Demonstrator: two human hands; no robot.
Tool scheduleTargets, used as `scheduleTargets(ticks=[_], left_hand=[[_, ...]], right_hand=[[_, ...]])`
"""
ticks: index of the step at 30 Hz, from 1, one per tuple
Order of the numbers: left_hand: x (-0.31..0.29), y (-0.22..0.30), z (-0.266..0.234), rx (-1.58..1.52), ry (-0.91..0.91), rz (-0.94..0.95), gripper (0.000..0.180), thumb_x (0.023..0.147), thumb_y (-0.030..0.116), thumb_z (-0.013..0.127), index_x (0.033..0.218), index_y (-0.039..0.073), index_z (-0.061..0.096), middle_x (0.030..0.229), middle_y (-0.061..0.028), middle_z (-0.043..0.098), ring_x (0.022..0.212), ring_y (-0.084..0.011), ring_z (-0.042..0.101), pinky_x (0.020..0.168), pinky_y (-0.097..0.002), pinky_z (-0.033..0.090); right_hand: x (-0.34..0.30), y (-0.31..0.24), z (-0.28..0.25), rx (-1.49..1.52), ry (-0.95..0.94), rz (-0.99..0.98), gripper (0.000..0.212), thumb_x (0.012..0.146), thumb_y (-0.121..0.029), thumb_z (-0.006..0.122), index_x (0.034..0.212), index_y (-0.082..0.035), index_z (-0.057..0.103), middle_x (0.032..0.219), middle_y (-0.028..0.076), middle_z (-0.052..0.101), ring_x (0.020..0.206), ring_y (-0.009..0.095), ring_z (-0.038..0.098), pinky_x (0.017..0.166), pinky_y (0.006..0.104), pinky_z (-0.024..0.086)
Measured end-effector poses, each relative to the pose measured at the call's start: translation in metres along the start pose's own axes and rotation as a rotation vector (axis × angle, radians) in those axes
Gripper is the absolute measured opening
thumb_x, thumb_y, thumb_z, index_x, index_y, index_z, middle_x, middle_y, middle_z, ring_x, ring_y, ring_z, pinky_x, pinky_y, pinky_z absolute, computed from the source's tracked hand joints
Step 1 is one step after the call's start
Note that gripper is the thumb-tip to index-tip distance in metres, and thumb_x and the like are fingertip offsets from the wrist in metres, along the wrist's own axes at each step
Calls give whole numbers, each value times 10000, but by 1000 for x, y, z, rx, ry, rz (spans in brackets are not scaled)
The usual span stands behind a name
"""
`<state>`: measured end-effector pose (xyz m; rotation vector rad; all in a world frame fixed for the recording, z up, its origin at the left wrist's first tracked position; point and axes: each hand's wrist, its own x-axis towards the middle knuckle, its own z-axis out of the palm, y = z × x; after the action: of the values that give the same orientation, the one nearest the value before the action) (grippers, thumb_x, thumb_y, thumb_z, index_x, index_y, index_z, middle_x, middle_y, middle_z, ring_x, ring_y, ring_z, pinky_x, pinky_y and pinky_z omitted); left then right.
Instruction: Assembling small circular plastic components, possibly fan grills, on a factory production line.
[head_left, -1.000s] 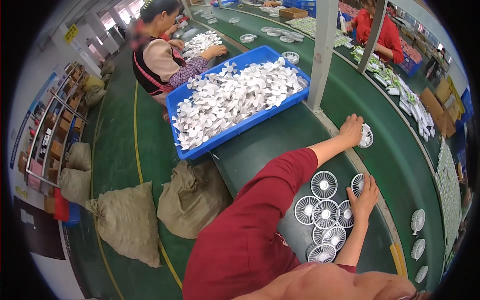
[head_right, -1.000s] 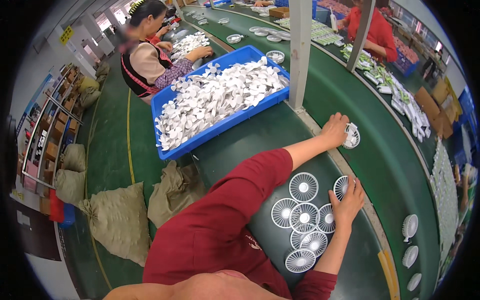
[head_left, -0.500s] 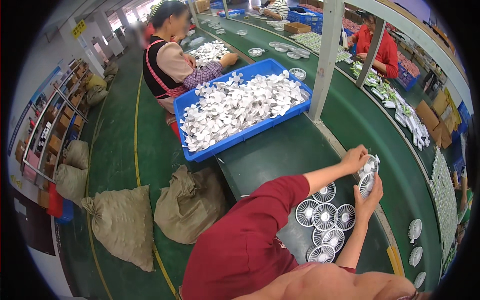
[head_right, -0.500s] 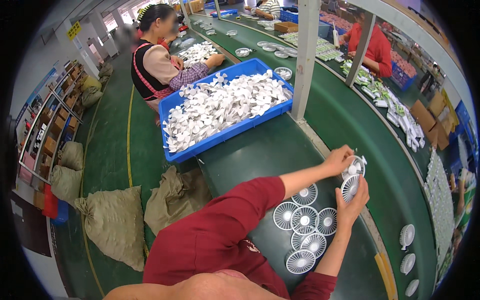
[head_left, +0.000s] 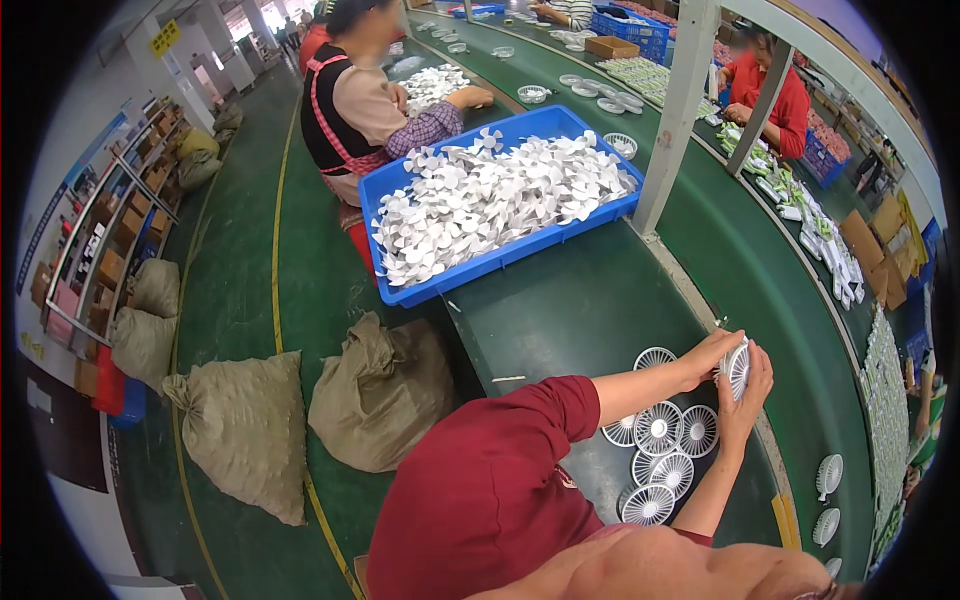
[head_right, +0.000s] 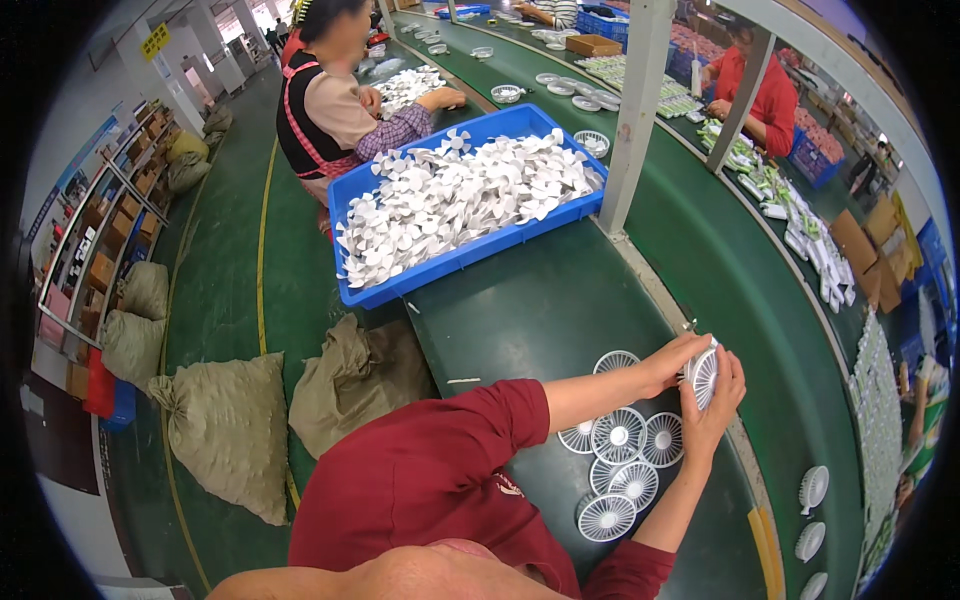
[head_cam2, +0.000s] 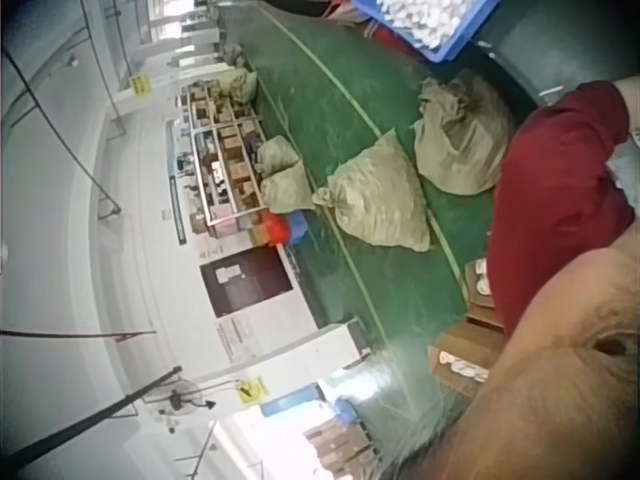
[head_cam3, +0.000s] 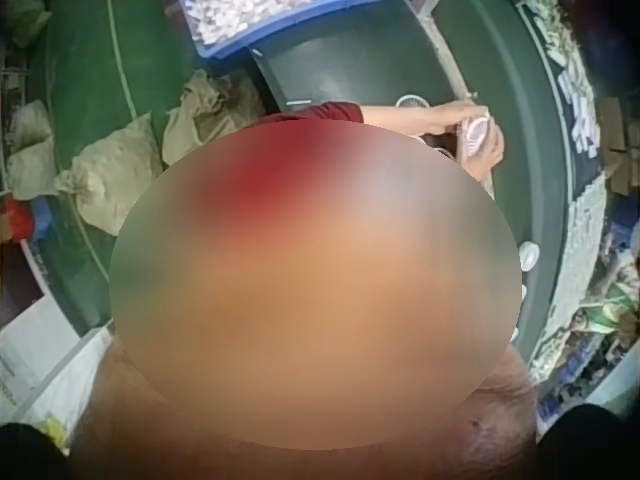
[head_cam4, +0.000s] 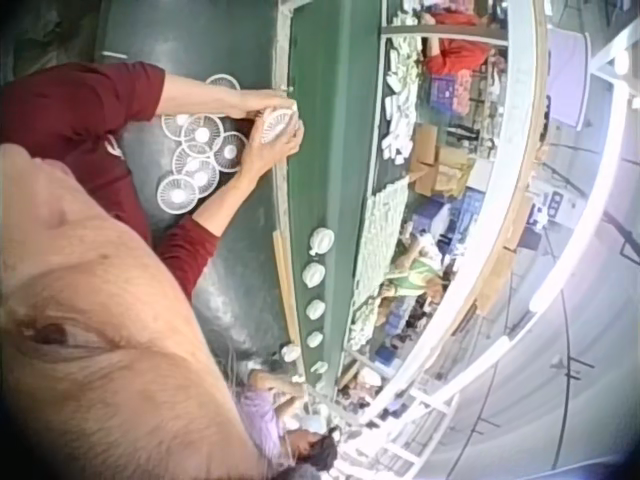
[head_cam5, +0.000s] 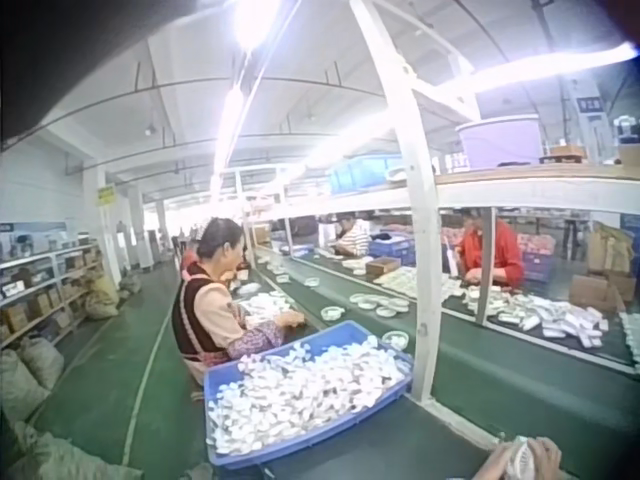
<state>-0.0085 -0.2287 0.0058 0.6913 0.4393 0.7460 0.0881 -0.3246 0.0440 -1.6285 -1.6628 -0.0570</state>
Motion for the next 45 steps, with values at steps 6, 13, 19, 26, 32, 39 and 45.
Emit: scheduleTargets(ticks=[6,13,19,26,32,39,45], left_hand=[[-2,1,7,-99,-74,42,338,983,442,522,1050,112,556,941,-9,607,837,-106,609,707,-277,513],[-14,1,27,-176,36,144,320,1009,406,491,1113,106,532,979,0,581,896,-95,585,771,-278,493],[-24,-13,33,322,110,715,329,1030,203,444,1315,43,403,1170,-96,531,1087,-157,526,937,-302,429],[-25,-5,32,546,114,745,356,1020,208,434,1333,41,399,1201,-141,534,1070,-235,564,926,-347,441],[-13,-7,14,787,30,505,592,977,237,548,1447,20,262,1388,-278,421,1332,-339,414,1073,-404,358],[-10,8,6,813,-32,542,292,932,97,582,1223,77,578,1324,-105,514,1200,-166,509,889,-296,473],[-20,19,21,670,-200,533,203,951,74,547,1130,2,611,1197,-112,601,1064,-157,598,813,-266,507]], right_hand=[[2,-10,3,-11,-45,-15,631,836,-323,662,1399,-119,463,1455,146,407,1350,331,355,1110,453,285],[-2,-4,18,91,72,-53,744,888,-538,540,1440,-69,369,1484,211,341,1356,380,339,1116,476,264],[-9,-3,43,639,184,160,786,947,-619,385,1436,-7,333,1435,170,376,1338,301,376,1107,409,280],[-2,-7,25,637,134,164,646,953,-451,422,1422,-13,349,1408,156,398,1308,292,406,1095,390,300],[5,52,-12,218,273,250,544,883,-185,618,1385,-53,454,1379,164,479,1280,302,462,1071,384,346],[-8,67,-37,-466,323,233,379,821,-148,700,1183,-81,609,1342,208,513,1243,387,477,1046,463,378],[-12,56,14,2,69,149,293,769,-99,707,1052,-41,665,1116,147,658,1101,335,574,954,431,451]])
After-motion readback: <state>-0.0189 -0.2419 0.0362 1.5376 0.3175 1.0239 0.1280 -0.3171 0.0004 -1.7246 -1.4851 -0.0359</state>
